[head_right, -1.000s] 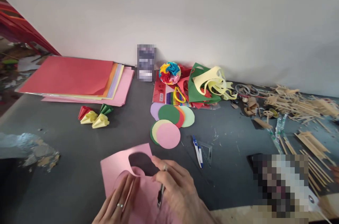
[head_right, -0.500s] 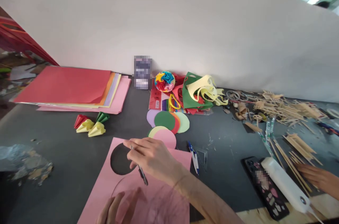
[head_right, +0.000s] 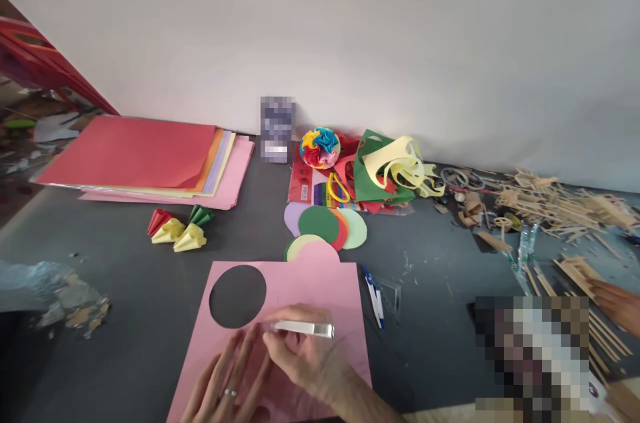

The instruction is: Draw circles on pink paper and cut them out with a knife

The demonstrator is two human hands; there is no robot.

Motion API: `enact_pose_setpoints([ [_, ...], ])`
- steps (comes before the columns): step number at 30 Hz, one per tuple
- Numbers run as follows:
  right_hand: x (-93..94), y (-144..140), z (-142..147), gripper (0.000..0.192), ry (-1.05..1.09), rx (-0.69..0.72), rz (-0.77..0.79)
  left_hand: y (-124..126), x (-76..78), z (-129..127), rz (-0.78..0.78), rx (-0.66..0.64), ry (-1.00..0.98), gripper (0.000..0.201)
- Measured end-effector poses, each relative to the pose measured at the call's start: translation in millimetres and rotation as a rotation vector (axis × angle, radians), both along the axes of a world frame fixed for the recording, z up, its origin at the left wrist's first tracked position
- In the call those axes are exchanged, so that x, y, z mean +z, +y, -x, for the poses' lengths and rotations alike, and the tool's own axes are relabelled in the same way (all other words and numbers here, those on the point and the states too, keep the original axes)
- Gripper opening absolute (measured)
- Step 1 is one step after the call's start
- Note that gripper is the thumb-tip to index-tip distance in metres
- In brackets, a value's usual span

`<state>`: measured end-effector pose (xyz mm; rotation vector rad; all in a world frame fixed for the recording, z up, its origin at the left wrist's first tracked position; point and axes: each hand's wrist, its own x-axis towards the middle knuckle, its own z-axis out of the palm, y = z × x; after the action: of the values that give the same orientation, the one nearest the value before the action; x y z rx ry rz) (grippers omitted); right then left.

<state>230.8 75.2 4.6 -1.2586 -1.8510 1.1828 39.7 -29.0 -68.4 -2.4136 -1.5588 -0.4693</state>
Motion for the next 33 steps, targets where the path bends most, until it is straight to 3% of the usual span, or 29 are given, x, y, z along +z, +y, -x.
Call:
enact_pose_setpoints([
  [2, -4.9, -1.2, -0.8, 0.024, 0.02, 0.002, -0.027, 2.5, 0.4, 2.8, 0.005, -0.011, 0.006, 0.074],
  [7, -15.7, -3.5, -0.6, 0.02, -0.016, -0.082, -0.15, 5.5, 2.7, 5.6, 0.03, -0.022, 0.02, 0.073],
  [12, -12.3, 0.1, -2.1, 0.017, -0.009, -0.043, -0.058, 9.6, 8.4, 3.4, 0.047, -0.069, -0.049, 0.07],
  [15, -8.5, 1.7, -3.7, 0.016, -0.057, 0.004, -0.047, 14.8, 13.1, 2.8, 0.019, -0.064, -0.04, 0.056],
  [22, -12.1, 1.5, -4.4, 0.022, -0.22, 0.038, -0.269, 21.7, 19.8, 0.2, -0.012, -0.029, -0.014, 0.039],
  [33, -16.1, 0.1, -2.3, 0.02, -0.152, -0.008, -0.182, 22.2, 16.3, -2.3, -0.065, -0.031, -0.005, 0.038],
])
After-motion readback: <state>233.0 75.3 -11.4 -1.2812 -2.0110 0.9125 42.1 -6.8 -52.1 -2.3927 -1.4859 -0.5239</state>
